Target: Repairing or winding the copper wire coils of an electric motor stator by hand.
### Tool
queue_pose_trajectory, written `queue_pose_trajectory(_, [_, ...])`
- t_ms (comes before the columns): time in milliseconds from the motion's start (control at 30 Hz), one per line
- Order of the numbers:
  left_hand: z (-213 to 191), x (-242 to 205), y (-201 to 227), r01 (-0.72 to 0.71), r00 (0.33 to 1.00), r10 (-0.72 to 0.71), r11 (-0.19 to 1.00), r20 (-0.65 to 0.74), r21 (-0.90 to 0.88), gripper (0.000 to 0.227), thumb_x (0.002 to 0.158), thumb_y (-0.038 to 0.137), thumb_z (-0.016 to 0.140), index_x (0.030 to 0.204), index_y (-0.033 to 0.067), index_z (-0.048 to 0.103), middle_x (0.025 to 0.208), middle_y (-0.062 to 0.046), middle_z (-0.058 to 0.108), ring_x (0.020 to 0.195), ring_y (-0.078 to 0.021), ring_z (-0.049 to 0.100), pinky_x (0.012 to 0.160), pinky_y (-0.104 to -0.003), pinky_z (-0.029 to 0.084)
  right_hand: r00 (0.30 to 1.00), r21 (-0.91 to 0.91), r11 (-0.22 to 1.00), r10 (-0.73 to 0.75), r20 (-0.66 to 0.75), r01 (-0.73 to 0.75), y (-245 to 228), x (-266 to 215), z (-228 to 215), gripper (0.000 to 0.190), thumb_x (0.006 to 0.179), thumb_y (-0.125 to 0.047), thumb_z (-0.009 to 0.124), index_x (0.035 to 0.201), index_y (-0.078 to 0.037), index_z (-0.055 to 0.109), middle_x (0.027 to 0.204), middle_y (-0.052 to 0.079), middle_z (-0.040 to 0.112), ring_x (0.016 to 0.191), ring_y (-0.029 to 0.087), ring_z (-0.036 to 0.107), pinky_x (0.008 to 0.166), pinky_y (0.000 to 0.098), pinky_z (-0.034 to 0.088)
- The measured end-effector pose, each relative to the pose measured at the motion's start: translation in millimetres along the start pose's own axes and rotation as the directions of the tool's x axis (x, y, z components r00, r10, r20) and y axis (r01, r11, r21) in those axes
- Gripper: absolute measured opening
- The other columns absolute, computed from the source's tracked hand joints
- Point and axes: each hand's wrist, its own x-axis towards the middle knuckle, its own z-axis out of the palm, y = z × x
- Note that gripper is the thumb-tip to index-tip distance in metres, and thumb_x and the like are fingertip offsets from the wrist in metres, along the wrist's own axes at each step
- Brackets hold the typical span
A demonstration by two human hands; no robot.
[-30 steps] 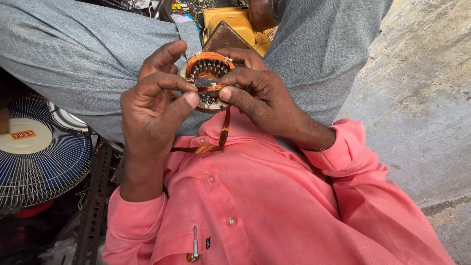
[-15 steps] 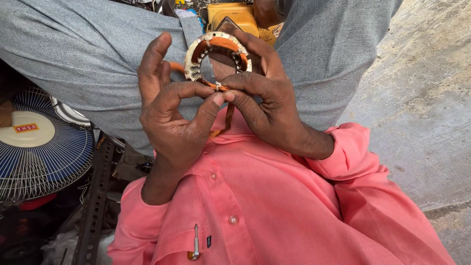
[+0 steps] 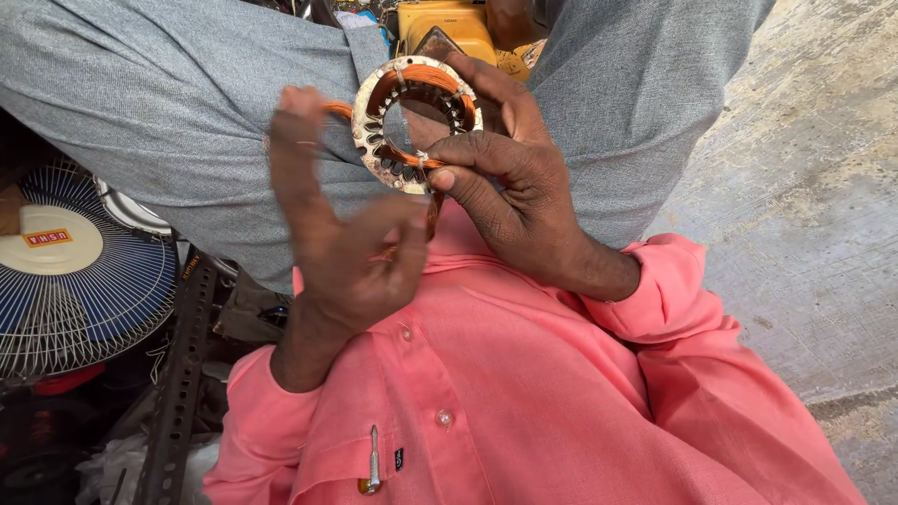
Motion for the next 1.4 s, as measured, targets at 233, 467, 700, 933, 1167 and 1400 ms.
queue_pose_trajectory(233, [-7, 24, 1, 0.167, 0.976, -0.197, 0.952, -0.095, -0.257, 0.024, 0.085, 0.018, 0.080, 0.106, 0.0053, 0.077, 0.159, -0.024, 0.023, 0.156, -0.0441, 0.022, 0.127, -0.058, 0.021, 1.000, 0.059, 0.998, -0.014, 0.010, 0.013, 2, -2, 1, 0.015, 0.107, -0.019, 0.076, 0.117, -0.008, 0.077, 0.162, 0.015, 0.037, 0.154, 0.028, 0.036, 0.128, 0.0399, 0.033])
queue_pose_trajectory(467, [-13, 18, -9, 0.245, 0.957, -0.284, 0.898, -0.057, -0.365, 0.011, 0.097, 0.019, 0.082, 0.101, 0.0104, 0.078, 0.163, -0.012, 0.044, 0.159, -0.0285, 0.027, 0.133, -0.049, 0.022, 0.999, 0.017, 1.000, -0.015, 0.032, 0.014, 3, -2, -2, 0.016, 0.105, -0.019, 0.077, 0.117, -0.009, 0.078, 0.162, 0.015, 0.037, 0.157, 0.028, 0.036, 0.128, 0.0399, 0.033])
queue_pose_trajectory(700, [-29, -14, -45, 0.308, 0.837, -0.547, 0.508, -0.025, -0.805, 0.007, 0.107, 0.008, 0.080, 0.106, 0.0035, 0.074, 0.142, -0.012, 0.059, 0.130, -0.0178, 0.054, 0.111, -0.034, 0.048, 0.997, 0.082, 0.996, -0.051, 0.059, 0.046, 3, -1, -4, 0.012, 0.107, -0.017, 0.075, 0.114, -0.008, 0.077, 0.164, 0.013, 0.035, 0.152, 0.025, 0.035, 0.128, 0.0384, 0.032])
queue_pose_trajectory(933, [-37, -4, -13, 0.162, 0.867, -0.463, 0.613, -0.185, -0.773, 0.028, 0.110, 0.011, 0.061, 0.138, 0.0120, 0.059, 0.143, -0.009, 0.061, 0.123, -0.0200, 0.060, 0.099, -0.032, 0.052, 0.991, 0.054, 0.996, -0.077, 0.109, 0.071, -4, 0, -7, 0.015, 0.107, -0.016, 0.073, 0.119, -0.008, 0.077, 0.164, 0.014, 0.035, 0.154, 0.026, 0.035, 0.128, 0.0385, 0.031])
queue_pose_trajectory(1167, [-47, 28, 3, -0.164, 0.983, 0.160, 0.986, 0.091, 0.039, 0.046, 0.094, 0.013, 0.081, 0.136, 0.0067, 0.062, 0.151, -0.024, 0.044, 0.141, -0.0466, 0.046, 0.120, -0.054, 0.043, 0.980, 0.056, 0.991, -0.132, 0.149, 0.125, -15, -1, -3, 0.017, 0.105, -0.013, 0.075, 0.121, -0.007, 0.076, 0.164, 0.014, 0.034, 0.153, 0.027, 0.032, 0.129, 0.0393, 0.030])
queue_pose_trajectory(1400, [-67, 34, 16, -0.209, 0.971, 0.229, 0.953, 0.069, -0.219, 0.035, 0.088, 0.016, 0.086, 0.119, 0.0051, 0.072, 0.157, -0.030, 0.034, 0.142, -0.0432, 0.052, 0.112, -0.045, 0.052, 0.912, -0.116, 0.908, -0.389, 0.131, 0.403, -51, -3, 0, 0.017, 0.104, -0.003, 0.073, 0.121, -0.006, 0.075, 0.164, 0.014, 0.031, 0.148, 0.030, 0.049, 0.122, 0.0369, 0.047])
